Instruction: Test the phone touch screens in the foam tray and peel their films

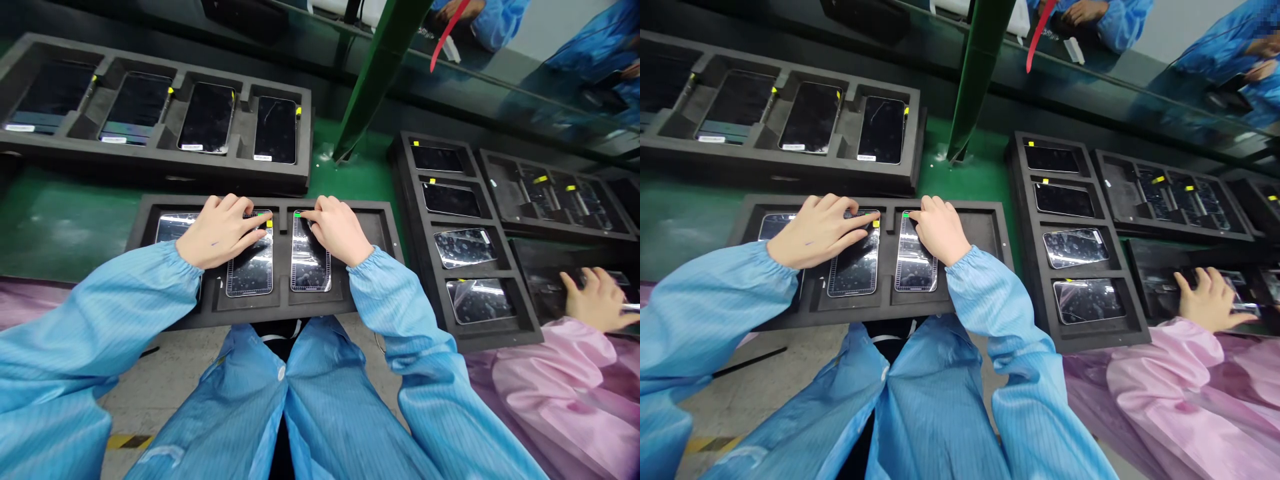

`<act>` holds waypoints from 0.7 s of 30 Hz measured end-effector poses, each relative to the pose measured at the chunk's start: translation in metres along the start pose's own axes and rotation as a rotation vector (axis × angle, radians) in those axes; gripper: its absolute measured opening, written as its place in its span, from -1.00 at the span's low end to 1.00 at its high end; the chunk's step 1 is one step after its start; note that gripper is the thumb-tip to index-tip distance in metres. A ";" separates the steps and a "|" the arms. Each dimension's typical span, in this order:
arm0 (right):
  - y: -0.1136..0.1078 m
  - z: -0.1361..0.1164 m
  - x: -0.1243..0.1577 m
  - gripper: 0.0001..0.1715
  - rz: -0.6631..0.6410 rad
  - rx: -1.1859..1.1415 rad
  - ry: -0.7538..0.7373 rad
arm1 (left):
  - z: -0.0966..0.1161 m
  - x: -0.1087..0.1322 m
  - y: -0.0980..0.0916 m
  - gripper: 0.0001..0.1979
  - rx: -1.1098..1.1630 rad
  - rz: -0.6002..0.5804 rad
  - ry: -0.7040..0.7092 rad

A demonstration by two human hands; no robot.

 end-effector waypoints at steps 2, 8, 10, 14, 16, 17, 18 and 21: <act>0.000 0.000 0.000 -0.56 -0.002 0.000 0.002 | -0.002 0.002 -0.001 -0.41 -0.016 -0.001 -0.006; 0.000 0.002 0.002 -0.54 0.001 -0.011 0.009 | -0.015 0.011 -0.002 -0.39 -0.036 -0.027 -0.047; -0.001 0.003 0.003 -0.54 0.002 -0.006 0.018 | -0.020 0.015 -0.001 -0.37 -0.041 -0.031 -0.065; -0.001 0.008 0.006 -0.54 -0.007 -0.007 0.045 | -0.031 0.021 -0.003 -0.35 -0.047 -0.031 -0.102; -0.002 0.011 0.009 -0.54 -0.005 -0.010 0.055 | -0.034 0.024 -0.005 -0.33 -0.023 -0.029 -0.116; -0.003 0.013 0.010 -0.54 -0.003 -0.010 0.059 | -0.034 0.025 -0.007 -0.32 -0.004 -0.030 -0.116; -0.003 0.015 0.012 -0.54 -0.003 -0.009 0.063 | -0.034 0.027 -0.008 -0.30 0.018 -0.029 -0.115; -0.004 0.021 0.016 -0.54 -0.013 -0.009 0.084 | -0.034 0.030 -0.012 -0.24 0.066 -0.033 -0.108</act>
Point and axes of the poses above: each hand's wrist, its own x-axis away from the middle knuckle, its own y-axis out of the palm, z = x × y, the point moved 8 cm from there along -x, towards the middle knuckle, and after that the axes turned 9 degrees about -y, right-handed, at the moved point
